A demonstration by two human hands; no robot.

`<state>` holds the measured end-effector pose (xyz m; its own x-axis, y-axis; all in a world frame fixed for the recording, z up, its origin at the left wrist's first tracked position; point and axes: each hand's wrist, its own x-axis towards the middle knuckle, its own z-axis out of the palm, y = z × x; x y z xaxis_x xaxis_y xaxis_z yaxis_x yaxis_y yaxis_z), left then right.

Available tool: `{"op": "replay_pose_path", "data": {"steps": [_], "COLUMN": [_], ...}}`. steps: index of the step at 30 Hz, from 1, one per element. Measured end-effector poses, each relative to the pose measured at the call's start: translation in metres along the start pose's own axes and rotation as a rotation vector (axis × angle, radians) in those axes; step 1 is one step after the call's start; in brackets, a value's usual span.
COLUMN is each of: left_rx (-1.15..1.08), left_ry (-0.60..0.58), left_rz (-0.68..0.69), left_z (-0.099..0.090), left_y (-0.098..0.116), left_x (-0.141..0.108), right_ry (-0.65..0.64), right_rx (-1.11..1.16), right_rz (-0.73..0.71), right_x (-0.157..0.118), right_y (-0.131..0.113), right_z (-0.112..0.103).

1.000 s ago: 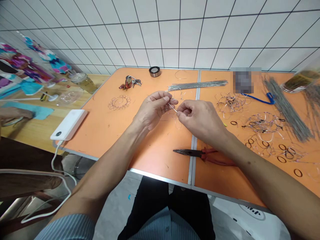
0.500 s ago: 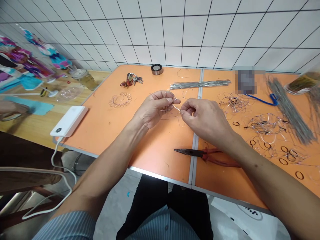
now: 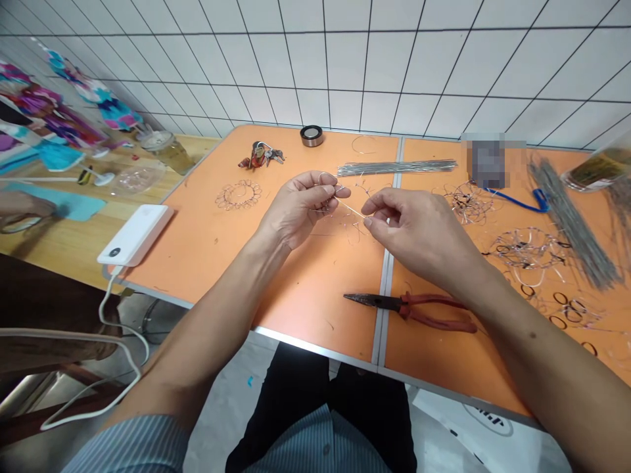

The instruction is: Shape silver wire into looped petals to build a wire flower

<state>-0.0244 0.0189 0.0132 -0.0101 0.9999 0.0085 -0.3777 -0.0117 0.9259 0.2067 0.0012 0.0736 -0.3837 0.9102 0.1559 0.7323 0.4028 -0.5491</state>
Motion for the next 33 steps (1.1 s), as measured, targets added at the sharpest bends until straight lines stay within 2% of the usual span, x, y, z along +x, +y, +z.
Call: {"op": "replay_pose_path", "data": {"steps": [8,15,20,25,33], "left_rx": [0.018,0.04,0.085,0.126,0.117], "left_ry": [0.009,-0.023,-0.031,-0.089,-0.158], "left_rz": [-0.015,-0.004,-0.023,-0.061,-0.13], "left_z": [0.001,0.004,0.009,0.012,0.017], "left_y": [0.004,0.004,0.006,0.005,0.006], "left_x": [-0.001,-0.003,-0.008,-0.012,-0.017], "right_ry": [0.025,0.117,0.249,0.379,0.489], "right_rx": [-0.075,-0.178,-0.22,-0.191,-0.083], "right_rz": [-0.035,-0.076,-0.219,-0.33,-0.266], "right_x": [-0.002,-0.003,-0.003,-0.003,0.0], "right_y": [-0.002,-0.004,0.001,0.001,0.004], "right_z": [-0.006,-0.007,-0.01,-0.013,-0.01]}}
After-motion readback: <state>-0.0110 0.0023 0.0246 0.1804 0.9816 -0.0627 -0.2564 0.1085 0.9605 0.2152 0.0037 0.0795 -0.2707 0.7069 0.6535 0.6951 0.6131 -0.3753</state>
